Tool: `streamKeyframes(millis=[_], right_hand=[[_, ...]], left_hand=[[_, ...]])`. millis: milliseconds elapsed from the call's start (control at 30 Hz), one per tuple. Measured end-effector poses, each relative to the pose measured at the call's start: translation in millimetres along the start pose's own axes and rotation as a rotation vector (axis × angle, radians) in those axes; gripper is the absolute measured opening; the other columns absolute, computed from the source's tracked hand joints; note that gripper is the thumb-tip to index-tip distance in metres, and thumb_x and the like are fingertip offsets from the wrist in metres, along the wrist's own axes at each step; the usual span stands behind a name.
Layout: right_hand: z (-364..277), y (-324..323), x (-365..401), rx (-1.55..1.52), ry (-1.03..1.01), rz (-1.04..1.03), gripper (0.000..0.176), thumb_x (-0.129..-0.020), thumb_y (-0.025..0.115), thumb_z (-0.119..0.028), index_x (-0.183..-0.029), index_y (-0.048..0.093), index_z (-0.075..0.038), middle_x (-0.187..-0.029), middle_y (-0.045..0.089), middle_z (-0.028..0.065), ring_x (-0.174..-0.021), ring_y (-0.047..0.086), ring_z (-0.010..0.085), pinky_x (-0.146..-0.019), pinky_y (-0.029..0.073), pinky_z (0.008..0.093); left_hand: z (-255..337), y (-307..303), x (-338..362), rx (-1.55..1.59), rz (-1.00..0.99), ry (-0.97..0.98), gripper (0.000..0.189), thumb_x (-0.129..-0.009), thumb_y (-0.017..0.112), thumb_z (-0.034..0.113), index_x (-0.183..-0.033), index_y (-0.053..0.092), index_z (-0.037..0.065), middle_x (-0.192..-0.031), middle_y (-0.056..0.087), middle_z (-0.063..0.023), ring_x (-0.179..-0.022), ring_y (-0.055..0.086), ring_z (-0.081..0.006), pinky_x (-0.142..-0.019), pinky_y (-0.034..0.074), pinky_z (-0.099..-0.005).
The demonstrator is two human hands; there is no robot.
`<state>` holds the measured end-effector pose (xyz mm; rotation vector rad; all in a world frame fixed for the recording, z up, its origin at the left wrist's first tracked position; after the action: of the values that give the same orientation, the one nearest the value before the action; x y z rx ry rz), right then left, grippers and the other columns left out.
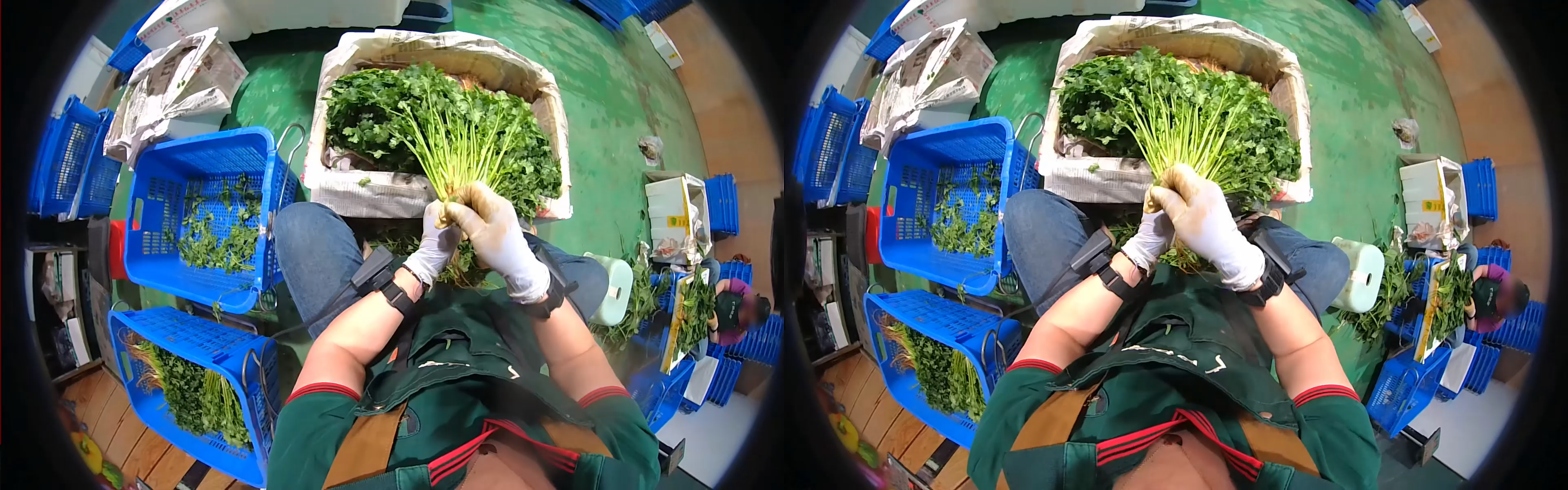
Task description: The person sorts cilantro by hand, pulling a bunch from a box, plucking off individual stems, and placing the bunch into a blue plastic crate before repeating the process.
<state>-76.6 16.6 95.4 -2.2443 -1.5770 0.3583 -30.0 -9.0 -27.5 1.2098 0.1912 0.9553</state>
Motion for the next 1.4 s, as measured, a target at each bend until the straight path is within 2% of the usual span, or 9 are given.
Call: streamKeyframes(millis=[200,333,600,733,833,933,1067,1200,1400], right_hand=[[2.9,-26.5,40.5,-0.208,0.164,0.139,0.007,-0.086,0.058,-0.006,-0.085,0.055,0.000,-0.073,0.060,0.0091,-0.066,0.058,0.0147,-0.062,0.047,0.0280],[-31.4,-10.1,58.1,-0.428,0.028,0.131,0.006,-0.085,0.059,-0.004,-0.087,0.056,0.001,-0.076,0.061,0.0097,-0.070,0.061,0.0140,-0.065,0.049,0.0278],[-8.7,-12.5,51.9,0.668,-0.035,-0.286,0.021,-0.080,0.065,-0.015,-0.094,0.061,-0.001,-0.090,0.063,0.0152,-0.084,0.061,0.0319,-0.077,0.049,0.0370],[-10.9,-34.8,27.5,0.519,-0.045,0.277,0.047,-0.080,0.066,-0.031,-0.115,0.054,-0.002,-0.095,0.061,0.0185,-0.079,0.063,0.0339,-0.068,0.051,0.0396],[-4.0,-14.4,6.0,0.703,-0.043,0.161,0.063,-0.081,0.063,-0.037,-0.129,0.039,-0.004,-0.109,0.055,0.0226,-0.079,0.063,0.0359,-0.066,0.052,0.0407],[-6.5,14.9,2.2,0.675,-0.222,-0.111,0.056,-0.081,0.062,-0.035,-0.125,0.046,-0.006,-0.116,0.054,0.0238,-0.082,0.064,0.0354,-0.068,0.052,0.0400],[-8.8,4.9,6.2,0.572,-0.360,0.192,0.055,-0.082,0.061,-0.034,-0.127,0.046,-0.006,-0.117,0.055,0.0214,-0.080,0.064,0.0334,-0.067,0.053,0.0380],[16.6,-4.4,-1.9,0.670,0.104,0.130,0.053,-0.083,0.062,-0.028,-0.128,0.045,-0.005,-0.121,0.053,0.0188,-0.089,0.062,0.0336,-0.073,0.052,0.0370],[28.2,-9.9,8.1,0.501,0.051,0.196,0.039,-0.085,0.059,-0.026,-0.119,0.053,-0.006,-0.110,0.060,0.0145,-0.089,0.063,0.0319,-0.073,0.051,0.0363]], left_hand=[[16.5,18.7,-3.6,-0.922,-0.162,0.202,0.024,-0.089,0.062,0.027,-0.095,0.065,0.004,-0.073,0.064,-0.0004,-0.064,0.059,-0.0106,-0.055,0.048,-0.0257],[11.1,16.3,-2.1,-0.796,-0.028,0.114,0.028,-0.088,0.063,0.028,-0.093,0.066,0.000,-0.075,0.066,-0.0020,-0.062,0.058,-0.0095,-0.053,0.046,-0.0257],[1.5,-2.9,-9.3,-0.679,-0.029,-0.227,0.033,-0.085,0.067,0.037,-0.093,0.064,0.005,-0.070,0.061,-0.0011,-0.053,0.051,-0.0059,-0.044,0.039,-0.0211],[-11.4,-15.0,-15.8,-0.643,-0.195,-0.287,0.013,-0.082,0.061,0.007,-0.094,0.063,0.001,-0.079,0.062,-0.0007,-0.065,0.055,-0.0084,-0.052,0.044,-0.0239],[1.2,11.4,-1.0,-0.545,-0.326,0.149,0.021,-0.090,0.053,0.017,-0.102,0.061,0.002,-0.084,0.062,-0.0027,-0.077,0.059,-0.0166,-0.067,0.050,-0.0298],[-29.0,-33.7,-15.9,-0.476,-0.366,0.149,0.029,-0.094,0.047,0.024,-0.112,0.055,0.003,-0.091,0.063,-0.0041,-0.078,0.061,-0.0192,-0.069,0.051,-0.0311],[-20.1,-29.4,-11.1,-0.301,-0.124,-0.093,0.031,-0.095,0.043,0.024,-0.117,0.051,0.004,-0.095,0.062,-0.0052,-0.081,0.061,-0.0193,-0.070,0.052,-0.0322],[-19.1,-36.0,-6.8,-0.492,-0.005,-0.301,0.027,-0.095,0.041,0.021,-0.116,0.051,0.006,-0.098,0.061,-0.0065,-0.082,0.061,-0.0188,-0.070,0.052,-0.0334],[-1.8,-19.7,-2.1,-0.733,-0.177,0.077,0.014,-0.093,0.050,0.019,-0.095,0.058,0.007,-0.080,0.059,-0.0005,-0.068,0.058,-0.0126,-0.052,0.046,-0.0277]])
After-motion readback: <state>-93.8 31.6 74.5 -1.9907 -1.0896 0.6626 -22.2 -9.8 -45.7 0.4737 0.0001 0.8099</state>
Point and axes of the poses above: each hand's wrist, its own x-axis away from the middle knuckle, its own y-axis out of the palm, z = x × y, the point moved 6 cm from there along -x, towards the middle knuckle
